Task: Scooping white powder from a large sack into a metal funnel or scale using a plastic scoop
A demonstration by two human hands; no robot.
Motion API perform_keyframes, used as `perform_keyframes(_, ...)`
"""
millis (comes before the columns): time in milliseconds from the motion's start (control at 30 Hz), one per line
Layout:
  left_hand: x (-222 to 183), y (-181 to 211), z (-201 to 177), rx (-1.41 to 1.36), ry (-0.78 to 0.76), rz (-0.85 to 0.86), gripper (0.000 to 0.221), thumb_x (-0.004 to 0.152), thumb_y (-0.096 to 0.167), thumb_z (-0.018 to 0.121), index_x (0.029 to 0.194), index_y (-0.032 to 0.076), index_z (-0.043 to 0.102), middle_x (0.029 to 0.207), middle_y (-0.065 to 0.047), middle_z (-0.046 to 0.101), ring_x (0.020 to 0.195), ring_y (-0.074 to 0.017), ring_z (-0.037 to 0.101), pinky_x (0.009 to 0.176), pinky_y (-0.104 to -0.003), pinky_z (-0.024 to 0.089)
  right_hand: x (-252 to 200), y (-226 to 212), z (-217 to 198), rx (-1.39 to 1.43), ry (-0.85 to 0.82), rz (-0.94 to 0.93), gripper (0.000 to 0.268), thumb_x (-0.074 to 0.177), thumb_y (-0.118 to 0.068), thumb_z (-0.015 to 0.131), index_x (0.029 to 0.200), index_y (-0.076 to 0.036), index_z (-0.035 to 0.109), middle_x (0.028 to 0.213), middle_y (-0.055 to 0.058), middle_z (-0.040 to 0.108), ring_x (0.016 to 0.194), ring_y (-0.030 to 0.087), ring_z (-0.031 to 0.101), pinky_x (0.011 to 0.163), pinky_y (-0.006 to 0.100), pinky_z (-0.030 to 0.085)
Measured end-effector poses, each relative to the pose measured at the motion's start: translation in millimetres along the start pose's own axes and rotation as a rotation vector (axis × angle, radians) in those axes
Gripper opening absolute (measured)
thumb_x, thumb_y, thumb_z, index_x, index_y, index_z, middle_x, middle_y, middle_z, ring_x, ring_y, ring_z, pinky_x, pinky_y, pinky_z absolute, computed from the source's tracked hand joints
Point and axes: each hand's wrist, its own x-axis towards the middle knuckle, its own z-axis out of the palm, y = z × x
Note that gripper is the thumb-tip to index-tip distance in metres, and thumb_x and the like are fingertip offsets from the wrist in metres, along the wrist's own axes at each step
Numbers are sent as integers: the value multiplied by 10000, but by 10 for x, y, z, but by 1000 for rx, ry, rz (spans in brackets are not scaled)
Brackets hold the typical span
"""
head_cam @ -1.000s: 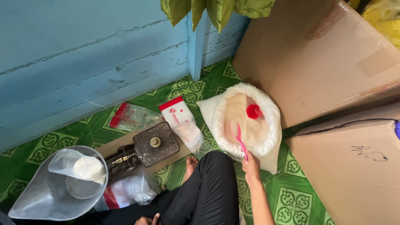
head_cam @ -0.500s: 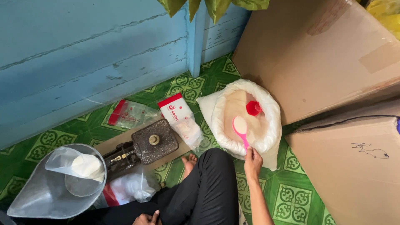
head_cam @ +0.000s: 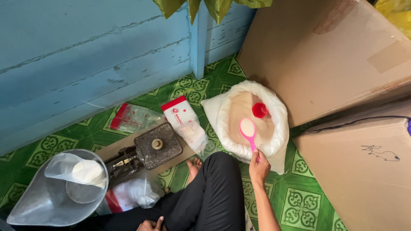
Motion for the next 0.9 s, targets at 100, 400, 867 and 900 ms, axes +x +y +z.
perform_keyframes(100,21,-19,50,-5,8,-11,616,618,635,724,322,112,588,332,-29,480,349,-217,479,484,-274,448,8,-21,-45,-24,-54,63,291,956,-257,553,1110,-84,729,816,109,737,688,289,665,660,381,514)
perform_keyframes(400,-46,128,-238,136,-263,-6,686,781,728,522,441,143,635,445,-14,557,486,-193,586,563,-271,481,191,-105,-349,-15,-54,126,327,955,-294,535,1106,-86,738,817,102,727,720,274,643,695,351,484)
perform_keyframes(867,-696,560,-1678,-166,-75,164,385,889,530,505,821,187,666,740,-42,714,748,-317,673,702,-407,533,-93,-1591,-1192,-104,-211,-309,302,927,-291,645,1069,-40,732,792,140,707,649,288,616,615,376,482)
perform_keyframes(900,-743,591,-1948,-227,14,160,356,893,493,519,788,171,628,701,-36,692,706,-320,655,664,-413,520,-160,-1772,-1218,-94,-245,-315,299,920,-293,656,1055,-38,735,771,132,703,628,263,602,603,365,478)
